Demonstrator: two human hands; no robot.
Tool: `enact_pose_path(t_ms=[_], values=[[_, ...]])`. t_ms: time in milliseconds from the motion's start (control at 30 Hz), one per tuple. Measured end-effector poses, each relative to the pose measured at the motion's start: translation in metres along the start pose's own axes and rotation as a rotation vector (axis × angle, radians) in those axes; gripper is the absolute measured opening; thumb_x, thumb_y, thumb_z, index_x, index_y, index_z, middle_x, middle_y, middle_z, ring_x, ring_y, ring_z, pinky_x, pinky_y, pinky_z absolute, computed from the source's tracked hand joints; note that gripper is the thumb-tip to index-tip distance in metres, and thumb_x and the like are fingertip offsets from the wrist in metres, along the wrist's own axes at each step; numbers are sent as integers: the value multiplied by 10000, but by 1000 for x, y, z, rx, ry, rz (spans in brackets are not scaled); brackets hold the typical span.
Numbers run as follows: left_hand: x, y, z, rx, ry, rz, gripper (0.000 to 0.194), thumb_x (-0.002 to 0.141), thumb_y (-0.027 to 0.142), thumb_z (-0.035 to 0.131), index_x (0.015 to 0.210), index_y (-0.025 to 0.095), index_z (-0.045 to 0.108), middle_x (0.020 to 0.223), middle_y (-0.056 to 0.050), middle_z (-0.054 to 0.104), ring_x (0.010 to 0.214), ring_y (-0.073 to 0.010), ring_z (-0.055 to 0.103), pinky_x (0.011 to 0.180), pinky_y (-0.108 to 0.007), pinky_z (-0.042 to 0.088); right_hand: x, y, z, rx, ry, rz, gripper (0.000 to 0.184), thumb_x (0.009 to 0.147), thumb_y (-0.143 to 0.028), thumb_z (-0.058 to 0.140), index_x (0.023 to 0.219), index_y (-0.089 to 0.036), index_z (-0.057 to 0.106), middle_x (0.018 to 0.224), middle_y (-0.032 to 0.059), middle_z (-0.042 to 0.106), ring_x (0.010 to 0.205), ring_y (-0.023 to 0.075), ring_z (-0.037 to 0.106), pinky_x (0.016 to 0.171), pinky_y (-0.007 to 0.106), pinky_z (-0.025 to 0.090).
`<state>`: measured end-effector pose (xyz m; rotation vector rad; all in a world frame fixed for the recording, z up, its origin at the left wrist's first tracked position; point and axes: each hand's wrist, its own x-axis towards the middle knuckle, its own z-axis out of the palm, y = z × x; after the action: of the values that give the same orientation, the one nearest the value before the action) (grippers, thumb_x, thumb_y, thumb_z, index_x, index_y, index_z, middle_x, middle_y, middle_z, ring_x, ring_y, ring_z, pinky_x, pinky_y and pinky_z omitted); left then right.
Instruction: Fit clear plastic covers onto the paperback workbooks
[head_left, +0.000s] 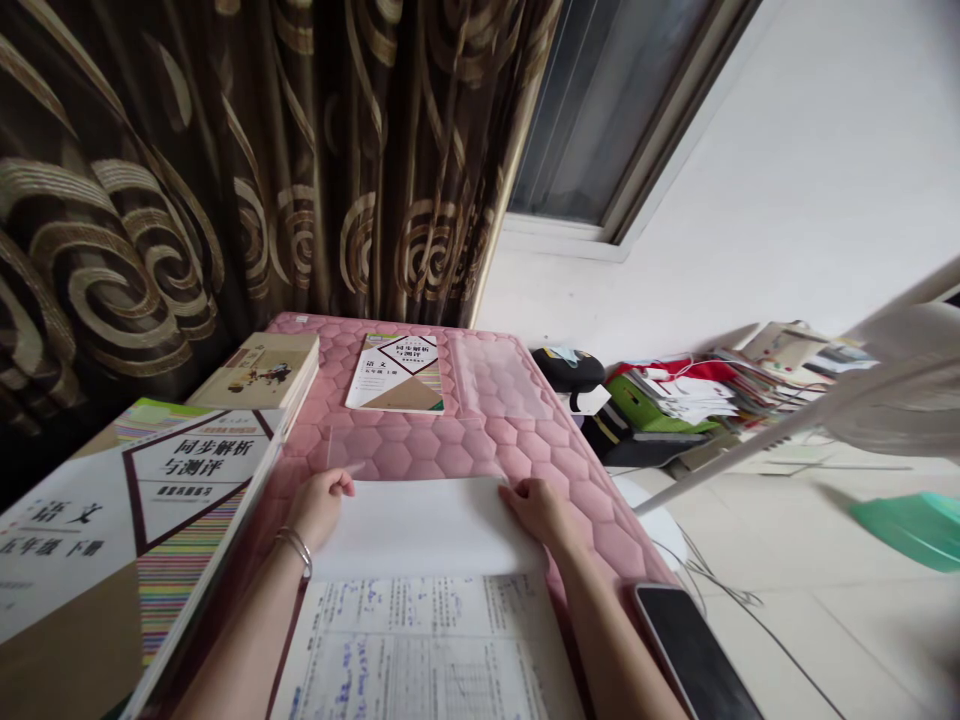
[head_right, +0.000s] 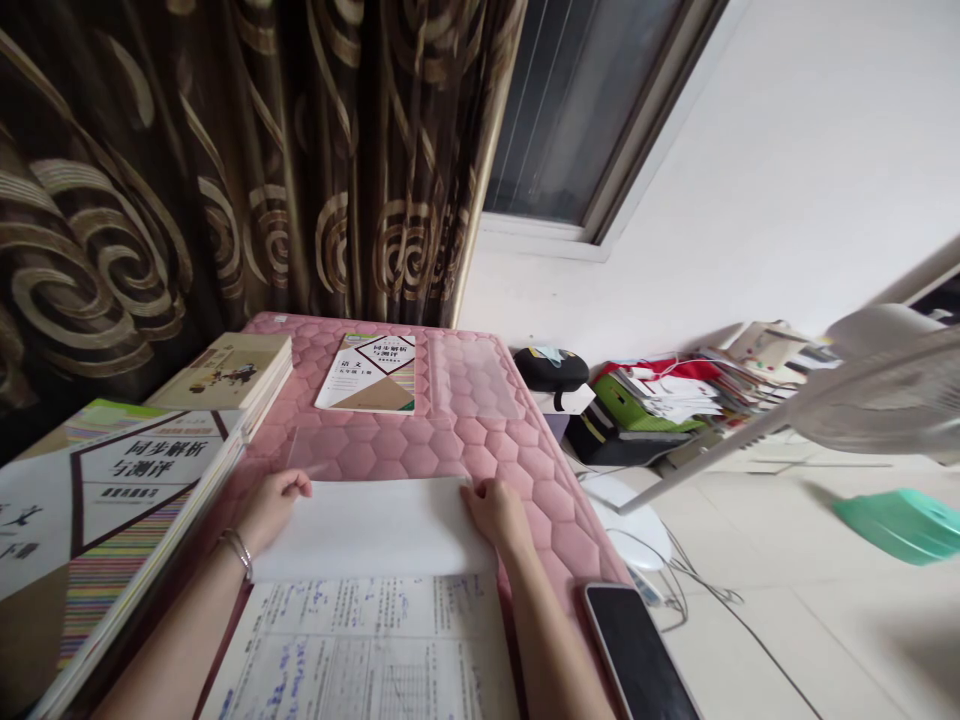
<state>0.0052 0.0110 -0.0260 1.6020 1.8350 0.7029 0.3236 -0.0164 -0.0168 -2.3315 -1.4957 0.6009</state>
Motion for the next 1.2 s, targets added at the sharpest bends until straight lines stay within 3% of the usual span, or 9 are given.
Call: enact_pose_path(t_ms=[333, 633, 767, 900, 1067, 1200], values=[[-2, 1, -2, -1, -5, 2, 234, 763, 99, 417, 646, 181, 603, 493, 47, 465, 503, -123, 428, 513, -218, 250, -4, -5, -8, 257, 12, -43, 186, 785, -351, 572, 721, -177, 555, 716, 27, 634, 674, 155, 571, 568, 228, 400], [-2, 2, -2, -14, 3, -7, 236, 726, 74, 411, 636, 177, 605, 486, 45, 468, 492, -122, 415, 527, -224, 266, 8, 14, -1, 250, -115, -41, 314, 796, -442, 548, 622, -181, 534, 568, -32, 496, 567, 109, 457, 499, 221, 296], [-1, 1, -1, -5, 6, -3, 243, 725, 61, 412, 638, 172, 609, 507, 39, 498, 502, -123, 428, 535, -222, 273, 13, 21, 4, 354, -54, -38, 229, 775, -393, 582, 768, -164, 595, 705, 3, 595, 645, 120, 533, 527, 203, 358], [0, -1, 0, -10, 6, -5, 250, 721, 52, 414, 639, 173, 617, 485, 48, 468, 490, -119, 410, 533, -216, 268, 15, 25, 2, 452, -90, 38, 336, 781, -476, 584, 919, -169, 592, 790, 29, 639, 635, 125, 565, 485, 196, 372], [1, -3, 1, -18, 10, -10, 240, 705, 62, 414, 630, 172, 614, 527, 31, 526, 519, -122, 443, 531, -219, 277, 13, 25, -4, 428, -193, 18, 371, 783, -525, 573, 786, -157, 619, 602, -8, 564, 523, 104, 491, 435, 200, 307], [1, -4, 2, -41, 8, -15, 224, 676, 68, 418, 626, 174, 609, 499, 39, 489, 495, -116, 419, 514, -218, 271, 11, 22, -2, 403, -177, 17, 343, 765, -497, 599, 667, -169, 576, 518, -37, 493, 469, 85, 432, 424, 200, 277]])
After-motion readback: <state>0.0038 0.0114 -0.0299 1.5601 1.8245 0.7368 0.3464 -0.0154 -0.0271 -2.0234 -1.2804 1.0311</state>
